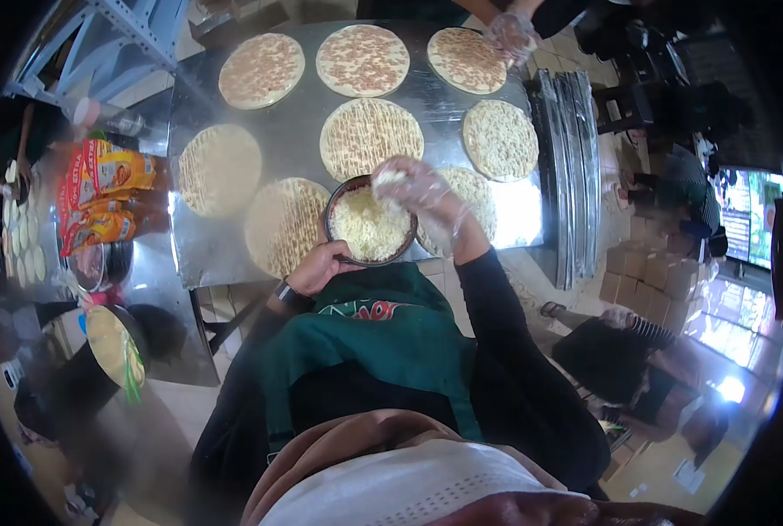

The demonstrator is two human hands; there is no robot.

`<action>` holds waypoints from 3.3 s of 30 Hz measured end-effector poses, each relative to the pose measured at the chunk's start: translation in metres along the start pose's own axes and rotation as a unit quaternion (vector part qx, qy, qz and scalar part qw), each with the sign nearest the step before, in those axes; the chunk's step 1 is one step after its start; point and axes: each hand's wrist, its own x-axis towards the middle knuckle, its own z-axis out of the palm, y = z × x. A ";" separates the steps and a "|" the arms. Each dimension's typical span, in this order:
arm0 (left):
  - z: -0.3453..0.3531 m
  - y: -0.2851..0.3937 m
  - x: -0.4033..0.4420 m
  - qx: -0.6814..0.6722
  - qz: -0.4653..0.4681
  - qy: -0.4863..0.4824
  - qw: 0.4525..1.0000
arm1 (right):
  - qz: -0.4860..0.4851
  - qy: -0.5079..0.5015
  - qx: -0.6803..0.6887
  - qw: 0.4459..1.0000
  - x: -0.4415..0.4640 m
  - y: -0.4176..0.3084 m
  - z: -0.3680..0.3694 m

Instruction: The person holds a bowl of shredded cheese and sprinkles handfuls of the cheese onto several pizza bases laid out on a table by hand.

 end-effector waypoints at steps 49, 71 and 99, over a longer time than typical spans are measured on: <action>-0.018 -0.016 -0.067 -0.038 0.102 0.011 0.994 | -0.133 -0.075 -0.302 0.941 0.010 -0.030 0.067; 0.038 0.002 0.018 0.022 0.070 0.019 0.997 | -0.273 0.124 -0.404 0.864 -0.035 -0.095 -0.087; 0.030 -0.003 0.005 0.022 0.109 -0.073 0.991 | -0.378 0.065 -0.518 0.765 -0.079 -0.072 0.027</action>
